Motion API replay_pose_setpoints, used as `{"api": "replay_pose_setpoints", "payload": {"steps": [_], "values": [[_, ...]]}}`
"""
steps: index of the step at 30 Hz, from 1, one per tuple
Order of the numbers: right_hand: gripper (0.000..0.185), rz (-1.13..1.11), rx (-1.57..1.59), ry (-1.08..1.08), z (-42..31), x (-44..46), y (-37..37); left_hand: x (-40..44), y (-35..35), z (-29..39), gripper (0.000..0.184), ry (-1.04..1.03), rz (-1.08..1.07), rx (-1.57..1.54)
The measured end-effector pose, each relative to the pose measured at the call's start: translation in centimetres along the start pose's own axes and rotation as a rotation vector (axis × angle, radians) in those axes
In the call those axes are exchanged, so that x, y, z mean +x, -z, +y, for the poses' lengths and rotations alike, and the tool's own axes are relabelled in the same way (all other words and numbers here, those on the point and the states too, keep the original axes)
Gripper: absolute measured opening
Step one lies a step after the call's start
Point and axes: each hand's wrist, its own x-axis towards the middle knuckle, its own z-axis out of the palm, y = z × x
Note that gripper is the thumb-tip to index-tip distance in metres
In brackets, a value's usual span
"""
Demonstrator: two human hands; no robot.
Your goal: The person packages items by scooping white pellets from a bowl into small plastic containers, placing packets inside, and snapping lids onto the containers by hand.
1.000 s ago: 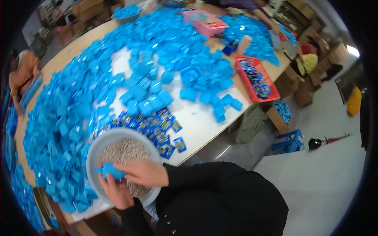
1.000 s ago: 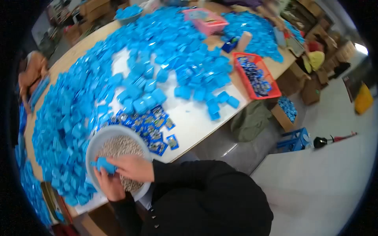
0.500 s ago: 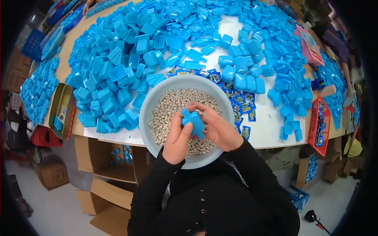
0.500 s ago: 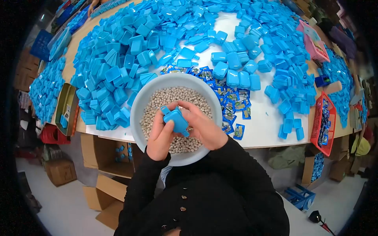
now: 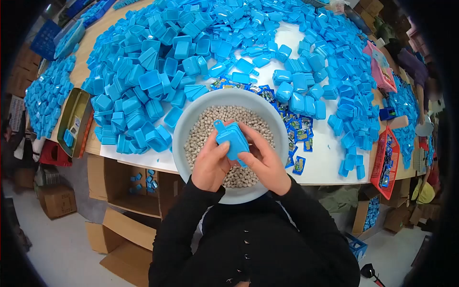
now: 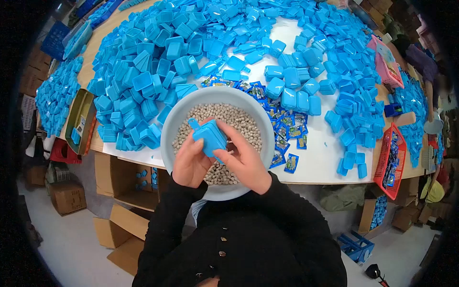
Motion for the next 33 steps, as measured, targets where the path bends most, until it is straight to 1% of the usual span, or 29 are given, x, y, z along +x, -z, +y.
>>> {"api": "replay_pose_setpoints", "payload": {"steps": [5, 9, 10, 14, 15, 19, 20, 25, 29, 30, 33], "values": [[0.061, 0.022, 0.055, 0.046, -0.7, 0.0, -0.1, -0.4, -0.4, -0.1, 0.055, -0.043, -0.006, 0.12], [0.061, 0.004, -0.065, -0.101, -2.8, 1.1, 0.7, -0.1, -0.7, -1.4, 0.056, -0.377, -0.07, 0.65], [0.061, 0.004, -0.066, -0.096, -2.8, 1.2, 0.8, -0.2, -0.7, -1.3, 0.056, -0.38, -0.072, 0.651], [0.062, -0.075, 0.096, -0.143, -2.3, 1.6, 0.7, -0.6, -0.6, -0.6, 0.06, -0.587, -0.032, 1.144], [0.062, -0.077, 0.095, -0.144, -2.2, 1.6, 0.7, -0.7, -0.7, -0.6, 0.06, -0.587, -0.029, 1.143], [0.06, 0.004, 0.018, 0.004, -1.8, 0.6, 0.6, -0.9, -1.3, -1.3, 0.06, -0.73, -0.044, 1.286], [0.06, 0.006, 0.017, 0.003, -1.8, 0.6, 0.8, -0.9, -1.3, -1.4, 0.06, -0.729, -0.046, 1.285], [0.06, -0.119, -0.108, 0.108, -2.7, 1.2, 2.2, -1.0, -1.4, -1.7, 0.059, -0.768, 0.003, 1.2], [0.06, -0.072, 0.008, -0.047, -3.8, 0.7, 3.7, -0.5, -1.8, -2.0, 0.057, -0.544, 0.111, 0.493], [0.06, -0.067, 0.008, -0.047, -3.7, 0.6, 3.8, -0.3, -1.7, -2.1, 0.057, -0.541, 0.107, 0.493], [0.066, -0.051, -0.506, 0.21, -3.2, 0.8, 3.3, 0.0, -0.8, -1.6, 0.058, -0.504, 0.089, 1.003]]}}
